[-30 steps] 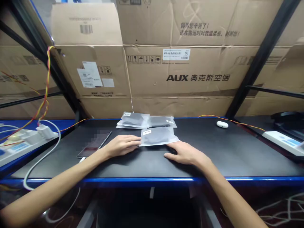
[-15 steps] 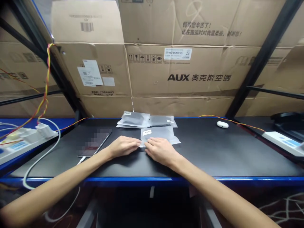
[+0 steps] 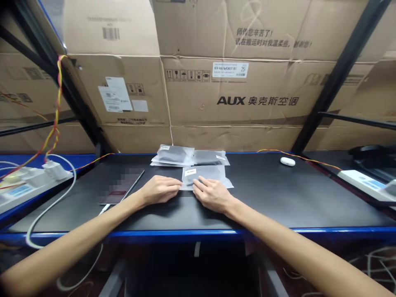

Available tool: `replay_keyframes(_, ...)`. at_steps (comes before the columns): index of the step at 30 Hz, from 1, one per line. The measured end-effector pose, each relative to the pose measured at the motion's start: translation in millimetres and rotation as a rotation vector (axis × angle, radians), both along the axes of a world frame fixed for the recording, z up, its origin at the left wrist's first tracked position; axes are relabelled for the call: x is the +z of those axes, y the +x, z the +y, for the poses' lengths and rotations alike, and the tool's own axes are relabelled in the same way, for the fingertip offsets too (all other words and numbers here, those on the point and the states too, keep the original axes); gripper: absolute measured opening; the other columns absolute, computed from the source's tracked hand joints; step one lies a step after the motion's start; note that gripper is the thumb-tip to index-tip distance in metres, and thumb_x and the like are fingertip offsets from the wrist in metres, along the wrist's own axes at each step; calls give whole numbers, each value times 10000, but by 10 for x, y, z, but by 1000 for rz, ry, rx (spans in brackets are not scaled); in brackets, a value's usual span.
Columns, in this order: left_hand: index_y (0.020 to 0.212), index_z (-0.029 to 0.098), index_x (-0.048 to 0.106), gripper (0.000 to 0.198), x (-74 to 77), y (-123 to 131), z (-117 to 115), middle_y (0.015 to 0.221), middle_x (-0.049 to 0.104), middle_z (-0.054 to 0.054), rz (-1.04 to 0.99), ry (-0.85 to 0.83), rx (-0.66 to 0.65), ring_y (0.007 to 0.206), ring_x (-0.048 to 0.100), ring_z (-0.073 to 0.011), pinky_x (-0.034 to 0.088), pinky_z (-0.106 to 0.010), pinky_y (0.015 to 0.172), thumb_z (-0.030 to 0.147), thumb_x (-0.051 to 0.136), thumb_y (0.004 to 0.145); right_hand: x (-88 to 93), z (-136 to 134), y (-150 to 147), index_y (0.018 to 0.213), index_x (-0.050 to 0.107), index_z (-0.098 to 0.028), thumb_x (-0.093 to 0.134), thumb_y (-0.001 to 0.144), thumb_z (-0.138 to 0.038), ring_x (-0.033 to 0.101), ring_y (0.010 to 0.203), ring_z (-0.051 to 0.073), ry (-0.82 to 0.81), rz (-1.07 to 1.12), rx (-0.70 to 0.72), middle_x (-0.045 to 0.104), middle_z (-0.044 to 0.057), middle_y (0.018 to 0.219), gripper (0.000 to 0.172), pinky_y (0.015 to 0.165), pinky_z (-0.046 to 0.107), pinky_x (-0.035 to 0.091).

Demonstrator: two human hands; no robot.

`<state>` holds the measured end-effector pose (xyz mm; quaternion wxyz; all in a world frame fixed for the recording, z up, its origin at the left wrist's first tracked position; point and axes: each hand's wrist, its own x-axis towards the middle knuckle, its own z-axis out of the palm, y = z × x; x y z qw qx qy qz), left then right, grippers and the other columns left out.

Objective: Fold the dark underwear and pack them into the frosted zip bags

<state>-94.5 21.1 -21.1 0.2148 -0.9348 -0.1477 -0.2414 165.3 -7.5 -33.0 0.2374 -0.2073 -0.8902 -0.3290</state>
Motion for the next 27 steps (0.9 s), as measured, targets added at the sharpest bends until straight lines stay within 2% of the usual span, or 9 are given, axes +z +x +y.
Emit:
replay_keyframes(7,764,185,585,174,62,-152,9,953,740,-21,7,-34,83,838,705,-146,524,-219,691,112,477,879,-48,-136,722,975,732,-168,518,957,-147,722,985,220,30,98,-80,766,74,1064,216,795,293,568)
replay_keyframes(10,803,187,595,148,84,-172,26,974,724,-47,16,-105,141,893,694,-168,531,-236,734,107,481,854,-59,-179,872,999,736,-211,518,967,-182,720,1008,207,-74,126,-182,766,37,1080,222,821,277,565)
replay_keyframes(12,851,186,606,157,117,-150,28,1013,712,-67,20,-138,183,988,673,-203,535,-268,788,87,490,816,-52,-192,882,1029,733,-220,500,974,-202,717,1021,207,-160,134,-243,762,33,1095,240,836,284,567)
replay_keyframes(15,989,181,612,315,181,-105,-6,1130,678,-89,6,-170,213,1120,611,-258,521,-353,900,53,500,723,-34,-198,823,1027,734,-219,489,972,-220,724,1001,207,-229,166,-283,762,40,1092,252,842,295,570)
replay_keyframes(18,1055,176,608,401,201,-61,-105,1102,673,-93,-16,-205,127,1047,623,-255,525,-382,899,58,498,688,-17,-208,752,974,736,-219,495,966,-214,735,957,200,-216,207,-269,773,32,1050,241,825,290,569)
replay_keyframes(20,1076,172,614,369,169,-2,-202,1050,687,-88,-5,-220,21,966,648,-229,546,-354,859,78,493,740,-6,-221,713,948,732,-215,499,965,-203,741,922,191,-187,222,-249,779,27,1024,234,802,276,568)
replay_keyframes(22,1166,159,596,366,115,100,-298,1113,690,-96,8,-229,-39,990,662,-212,556,-325,871,103,476,824,6,-236,680,932,729,-212,502,964,-192,745,892,180,-150,230,-224,782,22,1005,230,787,261,566)
replay_keyframes(24,1277,143,545,403,66,241,-355,1279,635,-123,4,-237,-9,1141,628,-213,539,-314,946,109,444,888,17,-248,652,937,728,-210,503,964,-185,745,887,173,-121,231,-199,783,20,1004,228,792,252,564)
replay_keyframes(27,1345,113,497,440,33,482,-327,1340,596,-157,-47,-261,103,1278,547,-243,495,-366,1034,100,415,913,26,-262,622,980,725,-210,502,966,-180,739,916,170,-123,223,-168,777,23,1033,226,822,249,559)
